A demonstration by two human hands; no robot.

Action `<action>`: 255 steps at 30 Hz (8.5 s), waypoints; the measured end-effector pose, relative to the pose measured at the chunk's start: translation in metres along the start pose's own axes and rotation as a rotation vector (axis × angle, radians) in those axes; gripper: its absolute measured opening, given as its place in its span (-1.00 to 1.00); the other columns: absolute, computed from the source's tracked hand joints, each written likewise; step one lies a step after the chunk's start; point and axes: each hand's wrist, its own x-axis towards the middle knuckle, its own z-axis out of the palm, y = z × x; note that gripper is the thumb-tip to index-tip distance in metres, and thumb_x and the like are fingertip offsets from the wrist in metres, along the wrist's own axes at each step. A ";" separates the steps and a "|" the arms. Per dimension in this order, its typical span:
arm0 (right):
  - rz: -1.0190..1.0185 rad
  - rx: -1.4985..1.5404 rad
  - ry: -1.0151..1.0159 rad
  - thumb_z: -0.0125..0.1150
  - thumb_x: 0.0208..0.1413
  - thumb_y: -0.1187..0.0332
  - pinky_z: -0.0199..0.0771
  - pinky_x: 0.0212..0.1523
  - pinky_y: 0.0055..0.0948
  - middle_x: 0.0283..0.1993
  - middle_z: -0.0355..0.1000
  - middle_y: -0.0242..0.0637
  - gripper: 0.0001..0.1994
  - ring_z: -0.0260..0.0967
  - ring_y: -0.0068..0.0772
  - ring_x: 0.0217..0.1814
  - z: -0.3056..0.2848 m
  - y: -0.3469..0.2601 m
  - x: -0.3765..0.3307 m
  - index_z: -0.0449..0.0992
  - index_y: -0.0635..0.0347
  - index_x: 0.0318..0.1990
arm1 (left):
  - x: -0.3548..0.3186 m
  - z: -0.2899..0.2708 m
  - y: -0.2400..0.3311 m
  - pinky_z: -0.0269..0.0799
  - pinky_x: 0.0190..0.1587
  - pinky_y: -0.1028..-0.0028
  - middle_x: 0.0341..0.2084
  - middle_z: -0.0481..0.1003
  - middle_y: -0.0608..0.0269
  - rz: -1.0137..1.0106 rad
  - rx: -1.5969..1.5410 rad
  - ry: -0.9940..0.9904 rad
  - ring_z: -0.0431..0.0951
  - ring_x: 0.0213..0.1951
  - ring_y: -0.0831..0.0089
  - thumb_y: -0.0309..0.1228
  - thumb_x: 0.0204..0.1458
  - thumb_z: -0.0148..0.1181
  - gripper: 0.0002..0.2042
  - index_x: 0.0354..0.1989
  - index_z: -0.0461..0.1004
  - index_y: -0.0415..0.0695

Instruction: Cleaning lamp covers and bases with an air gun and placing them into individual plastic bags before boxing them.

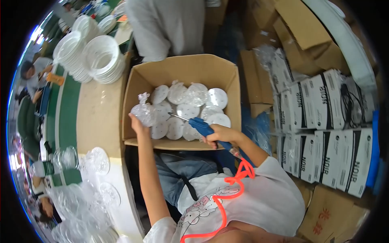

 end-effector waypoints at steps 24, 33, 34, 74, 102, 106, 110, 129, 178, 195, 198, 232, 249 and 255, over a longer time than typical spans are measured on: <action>-0.085 -0.211 0.017 0.01 -0.18 0.41 0.31 -0.56 -0.55 -0.68 0.31 -0.30 -0.87 0.32 -0.50 -0.65 0.019 -0.037 0.019 0.33 0.31 -0.49 | -0.003 -0.007 -0.003 0.29 0.00 0.28 -0.08 0.35 0.10 0.032 -0.221 -0.207 0.38 -0.07 0.24 -0.05 0.13 -0.32 -0.49 0.01 0.20 -0.26; 0.004 -0.107 -0.069 0.05 -0.30 0.45 0.30 -0.50 -0.56 -0.64 0.27 -0.31 -0.79 0.26 -0.52 -0.62 0.015 -0.027 0.016 0.33 0.33 -0.41 | -0.007 -0.004 0.003 0.32 -0.04 0.34 -0.15 0.39 0.10 0.068 -0.196 -0.133 0.42 -0.12 0.28 -0.06 0.13 -0.30 -0.50 -0.02 0.24 -0.28; -0.019 0.015 -0.095 0.03 -0.29 0.46 0.30 -0.47 -0.52 -0.62 0.28 -0.29 -0.78 0.28 -0.49 -0.58 0.024 -0.035 0.009 0.33 0.32 -0.38 | -0.009 -0.012 0.007 0.31 -0.02 0.33 -0.13 0.38 0.11 0.092 -0.219 -0.130 0.41 -0.10 0.28 -0.06 0.13 -0.29 -0.50 -0.02 0.23 -0.28; -0.179 0.311 -0.086 -0.04 -0.34 0.33 0.25 -0.16 -0.21 -0.58 0.18 -0.23 -0.63 0.23 -0.30 -0.47 0.022 -0.021 0.023 0.20 0.30 -0.28 | -0.158 -0.144 0.083 0.22 -0.03 0.42 -0.25 0.33 0.07 0.941 0.132 1.368 0.34 -0.15 0.30 -0.48 0.04 -0.21 -0.78 -0.24 0.29 -0.35; -0.183 0.298 -0.053 -0.02 -0.35 0.31 0.29 -0.18 -0.22 -0.59 0.18 -0.23 -0.63 0.22 -0.32 -0.48 0.015 -0.014 0.016 0.23 0.31 -0.29 | -0.169 -0.144 0.079 -0.21 0.21 0.17 0.14 -0.25 -0.34 0.899 1.116 1.024 -0.20 0.19 -0.14 -0.21 -0.49 0.44 0.15 0.15 -0.36 -0.40; -0.184 0.306 -0.039 -0.01 -0.35 0.31 0.29 -0.19 -0.21 -0.59 0.19 -0.23 -0.62 0.23 -0.31 -0.47 0.019 -0.014 0.015 0.24 0.32 -0.29 | -0.175 -0.141 0.086 -0.21 0.21 0.19 0.14 -0.23 -0.33 0.860 1.165 1.029 -0.18 0.19 -0.13 -0.22 -0.46 0.42 0.13 0.15 -0.36 -0.44; -0.190 0.350 -0.018 -0.01 -0.35 0.35 0.30 -0.21 -0.23 -0.58 0.21 -0.24 -0.64 0.26 -0.30 -0.48 0.015 -0.013 0.011 0.25 0.32 -0.29 | -0.178 -0.141 0.067 -0.16 0.19 0.19 0.13 -0.11 -0.29 0.937 1.168 1.060 -0.10 0.18 -0.09 -0.24 -0.35 0.37 0.00 0.14 -0.23 -0.45; -0.308 0.443 0.123 -0.02 -0.31 0.36 0.32 -0.21 -0.29 -0.57 0.23 -0.24 -0.67 0.28 -0.33 -0.45 -0.001 0.018 -0.030 0.26 0.31 -0.29 | -0.017 0.049 -0.135 0.42 -0.30 -0.01 -0.19 0.45 0.19 -0.219 2.308 -0.738 0.48 -0.19 0.18 -0.28 -0.30 0.31 -0.60 -0.21 0.48 -0.11; -0.497 0.381 0.285 0.01 -0.33 0.35 0.30 -0.15 -0.22 -0.57 0.22 -0.19 -0.64 0.28 -0.28 -0.44 -0.010 -0.009 -0.060 0.21 0.32 -0.29 | -0.104 0.095 -0.113 0.43 -0.44 0.23 -0.54 0.43 -0.18 0.572 1.777 -0.908 0.49 -0.45 0.01 -0.60 -0.36 0.07 -0.71 -0.36 0.25 -0.34; -0.439 0.363 0.180 -0.02 -0.30 0.39 0.29 -0.22 -0.32 -0.54 0.25 -0.21 -0.65 0.28 -0.31 -0.41 -0.010 -0.009 -0.039 0.25 0.32 -0.25 | -0.070 0.048 0.023 0.33 -0.02 0.30 -0.06 0.32 0.08 -0.068 -0.125 -0.533 0.37 -0.05 0.31 -0.46 0.03 -0.04 -0.61 0.04 0.16 -0.31; -0.380 0.378 0.102 -0.03 -0.30 0.42 0.31 -0.22 -0.32 -0.55 0.25 -0.23 -0.66 0.29 -0.30 -0.42 0.001 -0.013 -0.027 0.26 0.34 -0.25 | -0.067 0.053 0.005 0.08 0.14 0.18 0.09 0.15 0.04 -0.047 -0.455 -0.633 0.16 0.13 0.17 -0.35 0.08 -0.12 -0.55 0.12 0.05 -0.27; -0.102 -0.113 0.068 -0.02 -0.20 0.43 0.24 -0.55 -0.59 -0.67 0.28 -0.32 -0.85 0.27 -0.54 -0.64 0.038 -0.005 0.023 0.34 0.30 -0.43 | 0.024 0.010 -0.036 0.21 0.07 0.20 -0.02 0.31 0.12 -0.035 -0.401 -0.146 0.32 0.00 0.18 -0.15 0.05 -0.06 -0.54 0.04 0.20 -0.19; -0.066 -0.217 0.065 0.04 -0.16 0.36 0.27 -0.55 -0.57 -0.66 0.28 -0.35 -0.84 0.29 -0.54 -0.65 0.032 -0.018 0.023 0.35 0.29 -0.47 | 0.005 0.005 -0.012 0.38 -0.08 0.26 -0.18 0.40 0.08 -0.051 -0.292 -0.172 0.44 -0.16 0.21 -0.65 -0.23 0.14 -0.56 -0.06 0.28 -0.26; -0.032 -0.187 0.163 0.02 -0.22 0.38 0.30 -0.53 -0.55 -0.64 0.30 -0.33 -0.83 0.28 -0.53 -0.62 0.021 -0.019 0.014 0.36 0.30 -0.46 | -0.012 0.011 -0.001 0.39 -0.13 0.26 -0.21 0.42 0.07 -0.051 -0.228 -0.222 0.44 -0.18 0.20 -0.67 -0.26 0.13 -0.56 -0.09 0.29 -0.28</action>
